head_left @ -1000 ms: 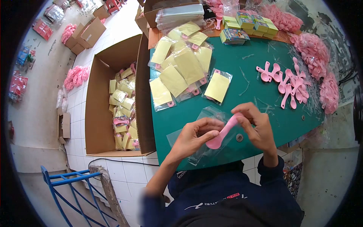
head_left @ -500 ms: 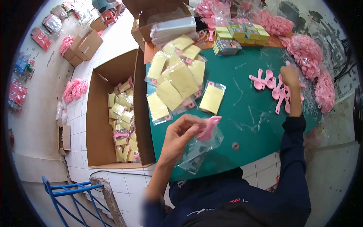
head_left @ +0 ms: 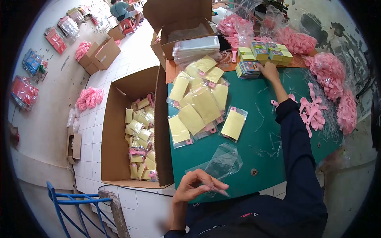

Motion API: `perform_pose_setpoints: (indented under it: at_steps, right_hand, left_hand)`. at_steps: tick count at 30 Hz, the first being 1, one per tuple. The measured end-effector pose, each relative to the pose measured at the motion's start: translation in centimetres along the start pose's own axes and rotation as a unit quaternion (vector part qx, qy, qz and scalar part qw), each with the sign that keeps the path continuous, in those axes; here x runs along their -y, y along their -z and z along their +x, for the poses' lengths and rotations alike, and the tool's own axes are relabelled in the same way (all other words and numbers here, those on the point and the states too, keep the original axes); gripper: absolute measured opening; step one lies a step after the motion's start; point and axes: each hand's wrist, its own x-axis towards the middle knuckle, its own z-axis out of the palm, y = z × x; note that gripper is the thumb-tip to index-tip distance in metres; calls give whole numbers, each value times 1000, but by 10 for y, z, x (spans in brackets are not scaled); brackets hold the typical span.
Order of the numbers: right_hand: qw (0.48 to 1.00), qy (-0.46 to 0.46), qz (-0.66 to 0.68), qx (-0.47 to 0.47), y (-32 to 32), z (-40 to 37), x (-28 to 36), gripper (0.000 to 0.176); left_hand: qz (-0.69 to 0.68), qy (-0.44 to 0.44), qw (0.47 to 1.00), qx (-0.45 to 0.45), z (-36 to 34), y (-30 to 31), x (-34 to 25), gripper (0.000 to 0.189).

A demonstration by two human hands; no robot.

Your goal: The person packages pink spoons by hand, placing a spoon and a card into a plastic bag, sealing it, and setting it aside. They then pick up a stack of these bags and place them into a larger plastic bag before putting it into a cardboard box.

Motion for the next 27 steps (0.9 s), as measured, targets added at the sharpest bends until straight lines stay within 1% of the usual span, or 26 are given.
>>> perform_pose_setpoints:
  at_steps: [1, 2, 5, 6, 8, 9, 11, 12, 14, 15, 17, 20, 23, 25, 27]
  right_hand:
    - [999, -32, -3, -8, -6, -2, 7, 35]
    - [999, -37, -3, -5, -7, -2, 10, 34]
    - [981, 76, -103, -147, -16, -8, 8, 34]
    - [987, 63, -63, -132, -19, -6, 4, 34]
    - [993, 36, 19, -107, -21, 4, -3, 34]
    - [995, 29, 37, -87, -21, 8, -8, 36]
    - [996, 13, 77, -47, -22, 15, -17, 38]
    - [991, 25, 81, -101, -25, 16, -18, 35]
    - [973, 49, 87, -206, -32, 16, -21, 29]
    - [978, 31, 94, -183, -29, 16, -20, 30]
    - [985, -4, 105, -136, -21, 16, -20, 31]
    - [983, -19, 110, -143, -5, 0, -13, 26]
    - [975, 112, 94, -166, 7, -2, -20, 22]
    - [950, 122, 276, -85, 50, -52, 16, 17]
    - [888, 221, 403, 27, 81, -108, 34, 14]
  left_hand:
    - [-19, 1, 1000, -15, -3, 0, 0, 12]
    - [3, 6, 1000, -9, -7, 4, 2, 18]
    - [62, 50, 995, -57, -11, 13, 7, 19]
    - [57, 51, 995, -70, -6, 12, 9, 23]
    - [78, 59, 992, -82, -4, 16, 18, 24]
    - [91, 63, 990, -88, -2, 18, 21, 25]
    - [116, 65, 989, -59, 2, 18, 20, 26]
    - [128, 66, 989, -44, 4, 18, 20, 27]
    - [113, 85, 988, -56, 7, 13, 16, 27]
    - [104, 96, 988, -64, 7, 10, 14, 27]
    - [135, 130, 979, -78, 7, 9, 11, 27]
    - [141, 159, 972, -104, 10, 6, 10, 26]
    - [132, 170, 969, -123, 14, 3, 9, 25]
    - [135, 181, 966, -123, 16, 4, 6, 26]
    - [145, 200, 962, -115, 20, 7, 3, 26]
